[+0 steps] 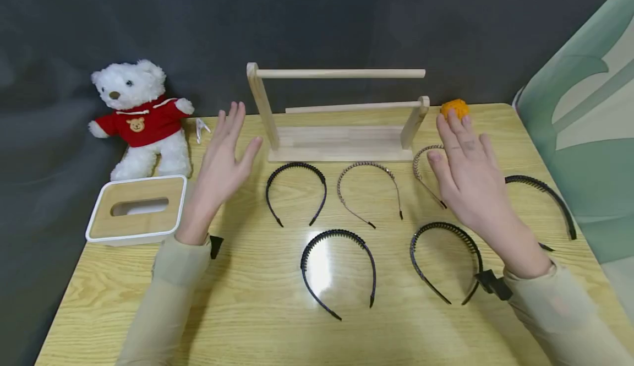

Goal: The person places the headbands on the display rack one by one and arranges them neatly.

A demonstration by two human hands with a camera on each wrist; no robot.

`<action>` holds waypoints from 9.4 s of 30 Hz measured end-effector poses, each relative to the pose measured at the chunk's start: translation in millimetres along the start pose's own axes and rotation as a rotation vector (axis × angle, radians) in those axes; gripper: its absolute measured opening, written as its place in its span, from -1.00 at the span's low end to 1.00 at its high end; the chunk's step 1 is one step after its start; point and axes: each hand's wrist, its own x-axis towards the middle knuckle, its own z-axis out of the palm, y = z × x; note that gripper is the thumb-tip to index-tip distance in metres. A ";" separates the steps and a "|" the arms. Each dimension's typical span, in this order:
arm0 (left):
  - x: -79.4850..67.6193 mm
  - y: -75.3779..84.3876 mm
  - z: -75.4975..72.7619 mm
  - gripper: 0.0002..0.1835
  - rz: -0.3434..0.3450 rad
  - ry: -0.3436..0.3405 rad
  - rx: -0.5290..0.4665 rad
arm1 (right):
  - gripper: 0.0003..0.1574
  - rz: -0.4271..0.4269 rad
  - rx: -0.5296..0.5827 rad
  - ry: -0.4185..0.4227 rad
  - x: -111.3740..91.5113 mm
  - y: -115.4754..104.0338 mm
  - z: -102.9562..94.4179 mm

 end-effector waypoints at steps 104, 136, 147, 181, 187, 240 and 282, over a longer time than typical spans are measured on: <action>35.4 -53.2 74.5 -0.50 -0.124 -0.121 -0.517 | -0.70 -0.089 0.006 -0.310 -75.7 88.8 29.1; 35.2 -49.7 72.0 -0.54 -0.102 -0.122 -0.471 | -0.73 -0.081 -0.045 -0.300 -70.7 78.9 -9.3; 35.1 -49.0 73.8 -0.52 -0.119 -0.130 -0.488 | -0.76 -0.023 0.031 -0.329 -72.8 77.0 -20.8; 34.7 -48.8 73.0 -0.50 -0.122 -0.134 -0.468 | -0.74 0.007 0.134 -0.198 -68.6 58.7 -41.8; 34.4 -48.8 73.1 -0.50 -0.123 -0.137 -0.479 | -0.73 0.083 0.225 -0.197 -68.4 55.4 -44.9; 33.8 -47.6 74.0 -0.49 -0.121 -0.141 -0.431 | -0.71 0.208 0.749 0.164 -32.3 5.9 -53.2; 33.6 -49.7 71.9 -0.48 -0.145 -0.148 -0.448 | -0.76 0.139 1.112 0.351 18.6 -5.2 -57.2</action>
